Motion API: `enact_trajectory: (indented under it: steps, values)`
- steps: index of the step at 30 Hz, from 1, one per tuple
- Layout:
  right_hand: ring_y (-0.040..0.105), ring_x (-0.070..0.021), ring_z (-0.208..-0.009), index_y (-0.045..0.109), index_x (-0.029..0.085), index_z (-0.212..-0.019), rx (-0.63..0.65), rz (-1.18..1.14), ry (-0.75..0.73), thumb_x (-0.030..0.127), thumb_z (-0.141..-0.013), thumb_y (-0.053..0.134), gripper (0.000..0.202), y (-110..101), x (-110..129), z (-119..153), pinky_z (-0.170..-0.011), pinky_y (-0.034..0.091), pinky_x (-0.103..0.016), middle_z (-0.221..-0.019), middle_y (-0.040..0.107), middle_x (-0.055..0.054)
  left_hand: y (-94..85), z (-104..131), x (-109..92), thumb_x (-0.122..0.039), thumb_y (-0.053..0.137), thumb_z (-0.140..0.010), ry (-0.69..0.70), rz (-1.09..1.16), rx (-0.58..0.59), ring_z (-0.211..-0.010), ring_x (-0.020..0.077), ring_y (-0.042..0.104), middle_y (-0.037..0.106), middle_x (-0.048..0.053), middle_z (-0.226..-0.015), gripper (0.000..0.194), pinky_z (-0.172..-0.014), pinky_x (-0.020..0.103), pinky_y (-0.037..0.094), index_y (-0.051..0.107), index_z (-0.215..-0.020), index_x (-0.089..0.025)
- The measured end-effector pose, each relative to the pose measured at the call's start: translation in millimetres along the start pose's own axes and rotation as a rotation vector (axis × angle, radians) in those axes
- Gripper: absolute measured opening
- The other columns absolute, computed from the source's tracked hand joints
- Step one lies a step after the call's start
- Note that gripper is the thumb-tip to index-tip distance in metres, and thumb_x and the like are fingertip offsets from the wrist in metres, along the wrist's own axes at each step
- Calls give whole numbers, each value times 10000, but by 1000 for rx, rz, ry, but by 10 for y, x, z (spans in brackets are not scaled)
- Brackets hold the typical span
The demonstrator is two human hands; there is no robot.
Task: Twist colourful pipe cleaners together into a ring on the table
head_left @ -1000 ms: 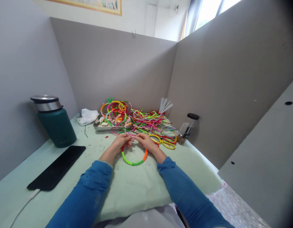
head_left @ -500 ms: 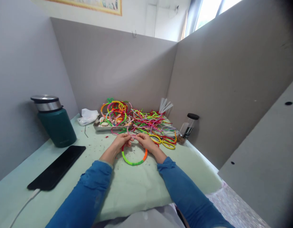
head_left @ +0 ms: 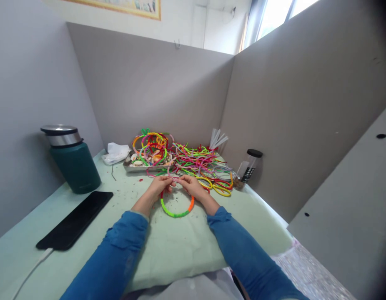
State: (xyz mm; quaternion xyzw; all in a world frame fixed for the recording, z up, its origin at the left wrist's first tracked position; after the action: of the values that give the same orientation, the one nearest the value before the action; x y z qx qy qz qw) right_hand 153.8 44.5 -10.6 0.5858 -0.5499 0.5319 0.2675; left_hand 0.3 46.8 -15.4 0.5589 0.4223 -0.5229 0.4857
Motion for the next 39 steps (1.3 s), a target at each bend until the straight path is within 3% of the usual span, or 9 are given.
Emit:
enact_trajectory:
  steps: [20, 39]
  values:
    - [334, -82, -461, 569, 161, -751, 11, 36, 6, 458, -794, 558, 300, 21, -25, -16, -430, 236, -213, -509, 390, 58, 11, 8, 1, -186, 612, -747, -40, -13, 8, -403, 86, 529, 646, 54, -685, 92, -394, 218, 441, 564, -725, -110]
    - [347, -83, -459, 563, 166, -754, 24, 24, 7, 461, -793, 555, 298, 27, -34, -17, -432, 241, -213, -514, 396, 57, 13, 14, -5, -181, 639, -733, -59, 4, -1, -399, 86, 532, 653, 51, -678, 113, -403, 214, 451, 542, -718, -123]
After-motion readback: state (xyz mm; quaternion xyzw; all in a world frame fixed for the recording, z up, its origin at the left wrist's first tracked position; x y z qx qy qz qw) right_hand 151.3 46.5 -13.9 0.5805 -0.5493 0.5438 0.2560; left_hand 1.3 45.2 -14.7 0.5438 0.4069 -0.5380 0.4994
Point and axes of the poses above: each hand's wrist, its own z-axis away from the middle knuckle, its own y-axis out of the palm, x = y × z, the point moved 4 cm from there along -z, towards the middle knuckle
